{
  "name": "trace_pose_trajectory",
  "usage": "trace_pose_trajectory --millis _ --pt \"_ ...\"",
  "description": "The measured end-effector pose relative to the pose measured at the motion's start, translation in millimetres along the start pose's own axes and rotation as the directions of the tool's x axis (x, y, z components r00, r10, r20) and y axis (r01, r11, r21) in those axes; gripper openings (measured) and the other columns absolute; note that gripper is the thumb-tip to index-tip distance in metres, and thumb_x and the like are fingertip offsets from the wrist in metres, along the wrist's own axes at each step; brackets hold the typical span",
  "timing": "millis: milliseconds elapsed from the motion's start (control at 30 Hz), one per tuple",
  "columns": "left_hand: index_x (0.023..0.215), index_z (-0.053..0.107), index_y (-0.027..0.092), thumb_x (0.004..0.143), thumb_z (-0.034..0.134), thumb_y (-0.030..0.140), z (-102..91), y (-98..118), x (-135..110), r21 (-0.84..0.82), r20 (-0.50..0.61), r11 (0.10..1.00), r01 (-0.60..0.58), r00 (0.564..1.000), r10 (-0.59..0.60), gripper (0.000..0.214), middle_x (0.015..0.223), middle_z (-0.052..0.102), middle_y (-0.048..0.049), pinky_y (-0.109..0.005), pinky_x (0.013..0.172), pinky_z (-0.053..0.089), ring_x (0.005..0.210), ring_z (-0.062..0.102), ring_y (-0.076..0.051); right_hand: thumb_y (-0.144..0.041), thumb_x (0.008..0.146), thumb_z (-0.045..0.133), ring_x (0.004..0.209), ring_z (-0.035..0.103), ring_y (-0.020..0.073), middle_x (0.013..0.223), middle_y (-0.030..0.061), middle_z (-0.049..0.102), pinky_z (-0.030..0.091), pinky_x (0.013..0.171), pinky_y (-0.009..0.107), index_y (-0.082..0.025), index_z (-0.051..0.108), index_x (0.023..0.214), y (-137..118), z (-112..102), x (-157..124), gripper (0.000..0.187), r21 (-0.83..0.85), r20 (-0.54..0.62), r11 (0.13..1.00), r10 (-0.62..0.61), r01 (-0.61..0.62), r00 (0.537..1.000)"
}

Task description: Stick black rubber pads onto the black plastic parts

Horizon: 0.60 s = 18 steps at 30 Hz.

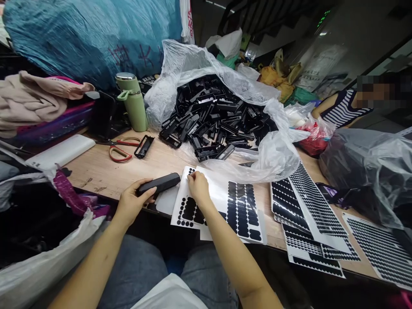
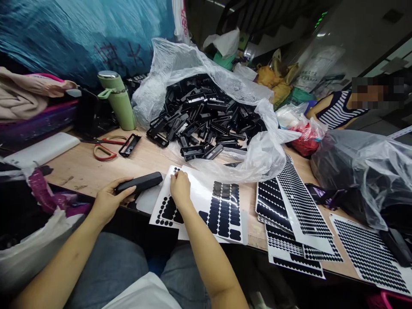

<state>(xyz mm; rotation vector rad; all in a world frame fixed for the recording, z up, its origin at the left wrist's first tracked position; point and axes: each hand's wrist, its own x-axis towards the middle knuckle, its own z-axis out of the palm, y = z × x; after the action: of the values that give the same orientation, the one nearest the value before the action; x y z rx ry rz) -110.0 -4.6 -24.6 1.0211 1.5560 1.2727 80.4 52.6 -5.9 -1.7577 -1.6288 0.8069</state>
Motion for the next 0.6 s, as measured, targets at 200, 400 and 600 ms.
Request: trace_pose_trajectory --millis 200,400,600 --pt "0.114 0.060 0.018 0.063 0.071 0.039 -1.4 9.9 2.1 -0.141 0.040 0.983 0.118 0.993 -0.113 0.056 0.073 0.067 -0.0031 -0.020 0.039 0.043 0.049 0.062 -0.015 -0.020 0.081 0.045 0.084 0.056 0.0222 0.093 0.0121 0.059 0.040 0.075 0.033 -0.016 0.055 0.086 8.2 5.1 9.6 0.013 -0.200 0.062 0.980 0.037 -0.024 0.997" --pt "0.110 0.060 0.015 0.059 0.077 0.035 -2.1 31.7 -10.4 0.003 0.169 0.996 0.085 0.982 -0.085 0.058 0.065 0.064 0.0001 -0.020 0.042 0.045 0.045 0.056 -0.011 -0.025 0.082 0.044 0.075 0.054 0.0179 0.082 0.0058 0.059 0.040 0.068 0.029 -0.018 0.053 0.078 -8.0 -17.1 -3.0 0.013 -0.032 0.052 1.000 0.000 0.001 0.999" --pt "0.105 0.063 0.018 0.062 0.074 0.034 12.0 47.1 -30.1 0.095 0.236 0.995 0.028 0.970 -0.050 0.047 0.075 0.065 -0.0001 -0.021 0.043 0.048 0.045 0.052 -0.009 -0.029 0.082 0.046 0.075 0.052 0.0147 0.080 0.0009 0.054 0.042 0.070 0.028 -0.020 0.051 0.074 -42.5 -42.2 -50.3 0.013 0.261 0.176 0.960 -0.154 0.105 0.972"
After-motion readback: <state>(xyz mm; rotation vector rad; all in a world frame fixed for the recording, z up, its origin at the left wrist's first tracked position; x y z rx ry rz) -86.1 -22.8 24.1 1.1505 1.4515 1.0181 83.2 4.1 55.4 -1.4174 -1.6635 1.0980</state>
